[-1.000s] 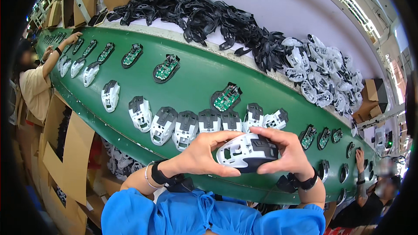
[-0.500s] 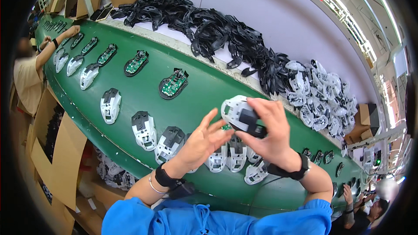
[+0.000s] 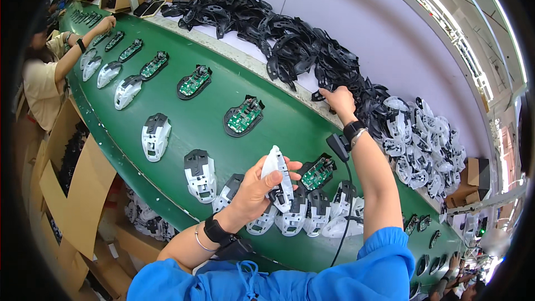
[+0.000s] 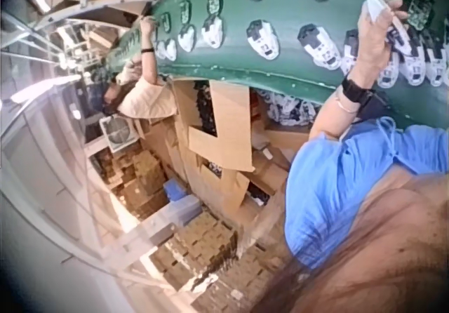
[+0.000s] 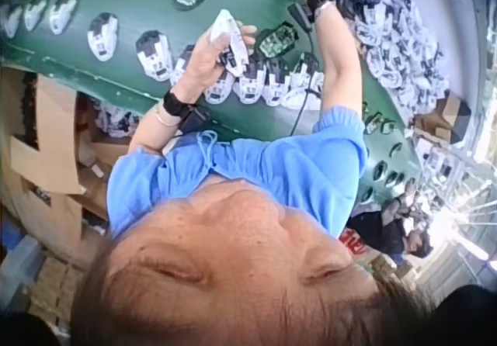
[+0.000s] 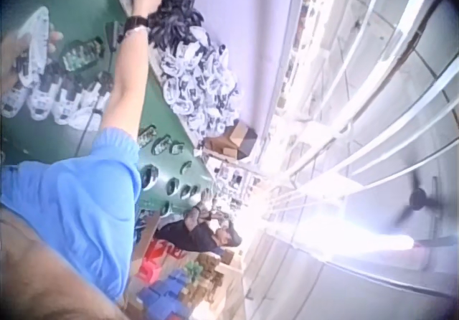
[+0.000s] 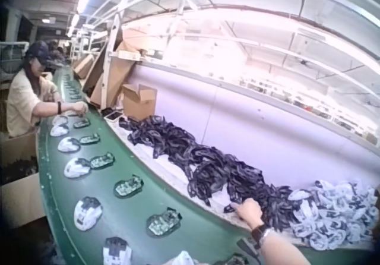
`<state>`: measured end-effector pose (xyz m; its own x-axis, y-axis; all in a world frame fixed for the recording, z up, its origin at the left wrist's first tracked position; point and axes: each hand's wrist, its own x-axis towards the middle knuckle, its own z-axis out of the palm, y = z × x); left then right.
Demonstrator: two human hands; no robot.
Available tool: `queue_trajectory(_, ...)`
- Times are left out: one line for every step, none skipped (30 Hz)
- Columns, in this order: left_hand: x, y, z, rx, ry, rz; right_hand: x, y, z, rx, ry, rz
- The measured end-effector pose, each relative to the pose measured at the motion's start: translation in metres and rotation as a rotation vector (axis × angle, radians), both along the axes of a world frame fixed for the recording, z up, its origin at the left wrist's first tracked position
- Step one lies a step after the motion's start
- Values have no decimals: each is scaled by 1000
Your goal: The person assembles small electronic devices on a green workbench. They pick up white plastic casings and black components, fit them together, and place the finished units into a cardboard box. The process is repeated for multiple units throughout the clip.
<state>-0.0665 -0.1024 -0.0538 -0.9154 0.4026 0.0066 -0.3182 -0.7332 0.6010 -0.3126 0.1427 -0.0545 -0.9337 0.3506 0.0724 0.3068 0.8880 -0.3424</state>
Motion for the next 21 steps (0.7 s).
queue_trajectory(-1,-2,-2,-9,-13,7,-3,-6,-2,-13,-22,-33)
queue_trajectory(-2,-3,-3,-22,-4,-4,-9,-7,-7,-101,-33,-45)
queue_trajectory(-3,-4,-2,-35,5,-13,-19,-3,-18,-189,-44,-56)
queue_trajectory(-4,-2,-1,-42,18,-33,-25,5,-25,-271,-49,-76)
queue_trajectory(-5,0,-1,-49,12,-46,-28,13,-34,-296,22,-47)
queue_trajectory(-4,0,-1,-41,-17,-45,-24,9,-32,-377,114,-17)
queue_trajectory(-5,0,-1,-33,-44,-47,-17,7,-30,-457,206,9)
queue_trajectory(-5,-1,-2,-24,-71,-51,-11,7,-27,-536,301,34)
queue_trajectory(-7,0,-5,-8,-66,-55,-5,14,-19,-629,253,37)
queue_trajectory(-6,-5,-6,8,-82,-47,25,-8,9,-1007,165,155)
queue_trajectory(-7,-5,-4,35,-87,-68,50,-9,29,-1025,152,200)
queue_trajectory(-7,-5,-4,61,-95,-89,73,-10,43,-1044,135,243)
queue_trajectory(-6,-4,-8,96,-116,-120,100,-15,58,-1000,188,290)
queue_trajectory(-4,-5,-7,164,-111,-163,128,-22,70,-955,242,335)
queue_trajectory(-3,-5,-4,226,-113,-207,152,-23,77,-913,282,464)
queue_trajectory(-2,-4,0,289,-117,-256,178,-26,89,-735,298,510)
queue_trajectory(-1,-3,4,286,-111,-302,199,-22,93,-509,404,681)
queue_trajectory(2,-2,13,282,-88,-349,217,-17,97,-275,502,841)
queue_trajectory(6,-4,19,332,-56,-406,233,-16,101,-305,485,962)
queue_trajectory(10,-4,22,383,-25,-462,246,-14,106,-336,467,1083)
queue_trajectory(13,-5,20,371,-4,-520,261,-13,114,-452,372,1129)
